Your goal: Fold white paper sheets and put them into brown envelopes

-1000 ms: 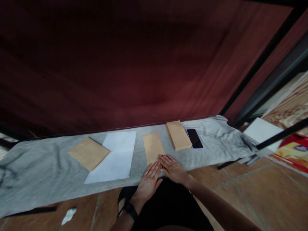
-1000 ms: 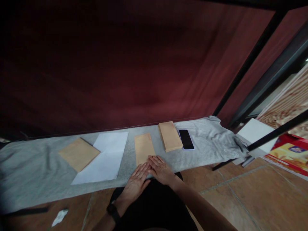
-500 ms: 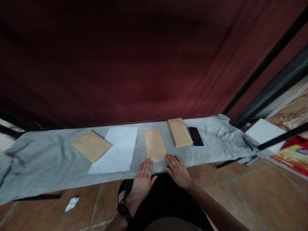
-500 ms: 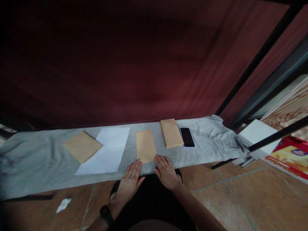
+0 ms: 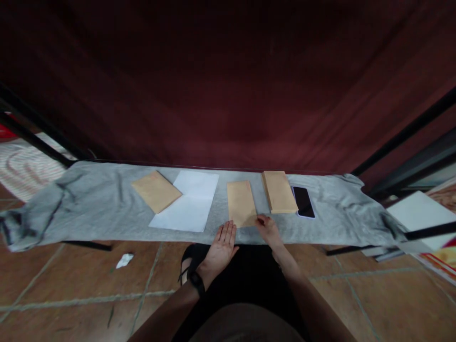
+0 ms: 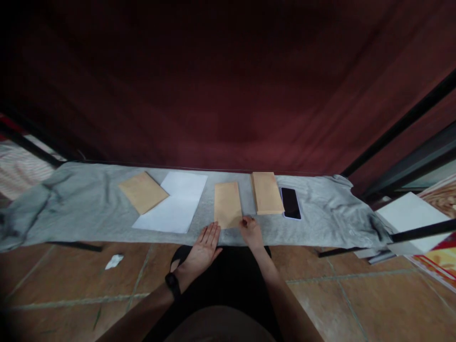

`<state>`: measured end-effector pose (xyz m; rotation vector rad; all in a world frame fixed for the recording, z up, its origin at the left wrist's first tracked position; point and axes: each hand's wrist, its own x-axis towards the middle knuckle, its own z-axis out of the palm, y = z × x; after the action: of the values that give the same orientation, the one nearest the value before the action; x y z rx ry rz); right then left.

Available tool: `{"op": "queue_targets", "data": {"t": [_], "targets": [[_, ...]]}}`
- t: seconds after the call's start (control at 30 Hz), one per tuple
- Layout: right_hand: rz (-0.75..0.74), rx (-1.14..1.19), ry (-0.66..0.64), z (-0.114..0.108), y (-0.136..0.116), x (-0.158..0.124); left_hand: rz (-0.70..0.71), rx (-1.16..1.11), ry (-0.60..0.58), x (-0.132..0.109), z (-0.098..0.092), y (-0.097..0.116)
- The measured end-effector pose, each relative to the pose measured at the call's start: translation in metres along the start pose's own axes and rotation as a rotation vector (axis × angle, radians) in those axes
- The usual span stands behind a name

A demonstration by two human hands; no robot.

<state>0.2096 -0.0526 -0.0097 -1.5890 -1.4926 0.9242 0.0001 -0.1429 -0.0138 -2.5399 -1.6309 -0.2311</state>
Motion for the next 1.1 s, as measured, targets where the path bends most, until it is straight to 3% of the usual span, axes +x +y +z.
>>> {"op": "queue_targets", "data": {"t": [0.13, 0.3, 0.5, 0.7, 0.9, 1.1], "targets": [[0.081, 0.163, -0.037, -0.002, -0.001, 0.003, -0.008, -0.022, 0.009, -0.001, 0.000, 0.002], [0.228, 0.447, -0.071, 0.017, -0.012, -0.016, -0.018, -0.058, 0.071, -0.004, 0.003, 0.000], [0.270, 0.688, 0.029, 0.028, -0.027, -0.021, -0.017, -0.156, 0.188, -0.007, 0.011, -0.009], [0.212, 0.777, 0.178, -0.019, -0.027, 0.007, 0.012, -0.121, 0.247, -0.006, 0.016, -0.015], [0.185, 0.761, 0.283, -0.070, -0.011, 0.032, 0.021, -0.102, 0.277, -0.005, 0.021, -0.017], [0.203, 0.741, 0.348, -0.082, 0.007, 0.040, 0.032, -0.082, 0.288, -0.005, 0.022, -0.019]]}}
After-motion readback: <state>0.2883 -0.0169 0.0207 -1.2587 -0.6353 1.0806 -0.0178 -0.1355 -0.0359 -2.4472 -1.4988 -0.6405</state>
